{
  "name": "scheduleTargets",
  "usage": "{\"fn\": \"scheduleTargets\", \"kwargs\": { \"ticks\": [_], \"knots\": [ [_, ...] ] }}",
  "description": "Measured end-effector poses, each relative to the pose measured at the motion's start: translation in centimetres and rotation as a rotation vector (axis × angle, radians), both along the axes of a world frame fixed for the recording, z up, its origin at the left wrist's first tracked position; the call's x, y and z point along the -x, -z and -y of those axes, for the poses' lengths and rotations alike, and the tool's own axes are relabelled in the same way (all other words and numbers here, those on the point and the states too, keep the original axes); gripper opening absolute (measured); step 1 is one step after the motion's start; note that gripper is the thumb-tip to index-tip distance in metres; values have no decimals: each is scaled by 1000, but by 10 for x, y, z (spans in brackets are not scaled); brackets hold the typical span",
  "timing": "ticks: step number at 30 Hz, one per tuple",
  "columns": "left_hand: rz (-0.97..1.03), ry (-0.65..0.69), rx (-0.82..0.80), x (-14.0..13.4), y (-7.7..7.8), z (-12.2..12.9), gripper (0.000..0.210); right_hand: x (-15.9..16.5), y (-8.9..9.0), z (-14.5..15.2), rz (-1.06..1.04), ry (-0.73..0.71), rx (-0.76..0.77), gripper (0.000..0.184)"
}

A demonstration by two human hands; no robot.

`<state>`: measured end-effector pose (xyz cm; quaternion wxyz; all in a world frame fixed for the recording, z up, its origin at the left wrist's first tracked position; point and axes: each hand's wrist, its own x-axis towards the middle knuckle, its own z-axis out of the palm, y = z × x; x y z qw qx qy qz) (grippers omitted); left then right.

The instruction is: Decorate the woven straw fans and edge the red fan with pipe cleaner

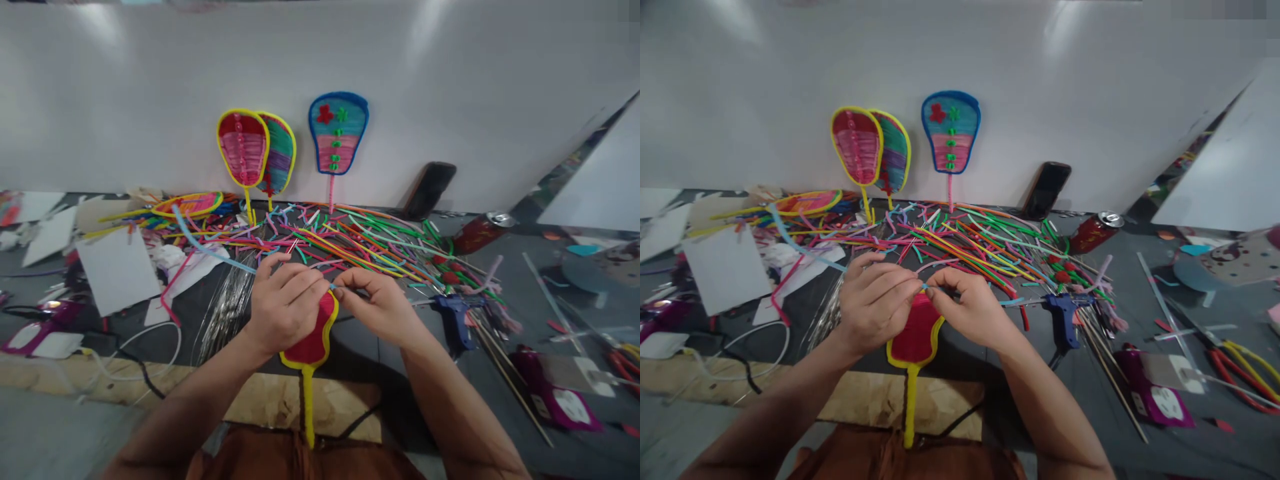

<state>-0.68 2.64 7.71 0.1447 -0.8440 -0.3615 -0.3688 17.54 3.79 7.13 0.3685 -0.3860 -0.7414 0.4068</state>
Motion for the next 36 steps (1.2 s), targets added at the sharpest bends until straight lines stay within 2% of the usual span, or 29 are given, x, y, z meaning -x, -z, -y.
{"fn": "scheduleTargets", "kwargs": {
  "ticks": [4, 8, 10, 12, 14, 16, 18, 21, 23, 25, 27, 30, 32, 34, 36],
  "knots": [
    [128, -16, 177, -3, -4, 1, 12, 1, 1, 0, 199, 45, -449, 10],
    [260, 40, 500, -2, -15, 0, 13, -1, 5, -3, 369, 79, -886, 13],
    [307, 94, 702, 1, -20, -1, 14, -2, 7, -5, 375, 69, -1019, 13],
    [345, 146, 870, 4, -23, -2, 13, -3, 10, -7, 347, 58, -1072, 13],
    [359, 150, 938, 5, -24, -3, 12, -4, 10, -8, 293, 47, -1030, 14],
    [339, 128, 896, 5, -23, -3, 14, -4, 8, -8, 244, 33, -889, 14],
    [293, 95, 743, 4, -20, -3, 14, -3, 4, -6, 192, 32, -700, 11],
    [211, 11, 361, 2, -13, -2, 6, 0, -2, 1, 74, 89, -381, 8],
    [161, -16, 139, 2, -9, -1, 10, 1, -5, 4, -26, 118, -149, 9],
    [108, 0, 20, 3, -7, -1, 15, 2, -5, 5, -136, 102, 56, 11],
    [53, 21, -40, 5, -8, 0, 16, 2, -4, 4, -235, 53, 199, 14],
    [-22, 35, -88, 6, -12, 0, 15, 3, -1, 2, -326, -21, 315, 18],
    [-49, 39, -111, 7, -15, -1, 14, 4, 2, 2, -344, -38, 327, 19],
    [-57, 42, -120, 8, -17, -3, 15, 5, 3, 3, -310, -24, 272, 19],
    [-59, 47, -108, 7, -17, -5, 17, 5, 1, 4, -219, 19, 147, 16]
  ]
}}
